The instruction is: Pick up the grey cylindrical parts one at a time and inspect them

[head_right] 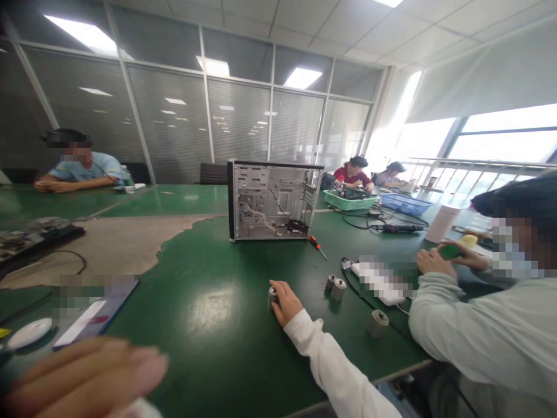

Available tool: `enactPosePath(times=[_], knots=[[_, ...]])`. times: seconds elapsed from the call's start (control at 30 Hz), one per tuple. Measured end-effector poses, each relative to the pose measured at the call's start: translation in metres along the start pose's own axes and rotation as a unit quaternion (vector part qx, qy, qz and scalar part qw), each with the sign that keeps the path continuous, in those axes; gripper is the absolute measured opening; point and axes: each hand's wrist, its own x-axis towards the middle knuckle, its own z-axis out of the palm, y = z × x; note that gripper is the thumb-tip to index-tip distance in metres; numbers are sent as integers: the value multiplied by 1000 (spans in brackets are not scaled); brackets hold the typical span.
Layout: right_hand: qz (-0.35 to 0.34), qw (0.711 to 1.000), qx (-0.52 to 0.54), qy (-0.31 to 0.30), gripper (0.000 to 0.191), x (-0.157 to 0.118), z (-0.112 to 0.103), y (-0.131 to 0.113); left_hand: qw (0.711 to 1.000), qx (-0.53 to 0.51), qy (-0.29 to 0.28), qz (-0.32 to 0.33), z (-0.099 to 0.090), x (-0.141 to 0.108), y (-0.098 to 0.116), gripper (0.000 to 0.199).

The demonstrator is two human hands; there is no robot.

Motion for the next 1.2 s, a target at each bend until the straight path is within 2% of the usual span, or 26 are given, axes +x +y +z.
enactPosePath(times=[0.03, 0.07, 0.13, 0.17, 0.27, 0.37, 0.47, 0.53, 0.67, 0.77, 0.8, 0.87, 0.97, 1.1, 1.2], knots=[[-12, 1000, 27, -5, 54, 9, 9, -7, 996, 15, 70, 45, 12, 8, -2, 61], [-20, 998, 52, -5, 55, 17, 19, -12, 993, 29, 49, 99, 28, 14, -8, 60], [-21, 994, 107, 8, 56, 30, 37, -20, 992, 51, 11, 111, 66, 16, -32, 48], [-12, 991, 136, 15, 57, 36, 46, -22, 993, 65, -6, 99, 86, 11, -49, 42], [36, 976, 212, 18, 61, 48, 67, -22, 985, 125, -117, 8, 142, -19, -110, 39], [61, 974, 220, 6, 59, 56, 80, -19, 975, 115, -177, -63, 178, -53, -157, 41], [52, 979, 199, 5, 58, 60, 86, -16, 977, 44, -169, -122, 194, -72, -178, 38], [50, 979, 197, 2, 59, 63, 89, -14, 979, -13, -154, -133, 200, -76, -181, 42], [64, 977, 205, 3, 63, 66, 92, -13, 982, -51, -107, -147, 208, -74, -183, 34], [63, 966, 249, 12, 62, 67, 91, -15, 967, -119, -65, -214, 208, -73, -187, 31], [66, 961, 268, 19, 61, 67, 91, -15, 954, -151, -46, -256, 208, -72, -189, 33], [74, 949, 303, 34, 58, 65, 89, -17, 908, -225, -6, -354, 205, -71, -193, 39], [77, 935, 345, 44, 52, 62, 85, -19, 804, -357, 51, -473, 200, -67, -193, 51], [75, 920, 384, 39, 47, 56, 79, -24, 668, -480, 89, -561, 194, -61, -187, 56], [73, 916, 392, 38, 46, 54, 74, -30, 605, -517, 82, -600, 192, -58, -182, 48]])
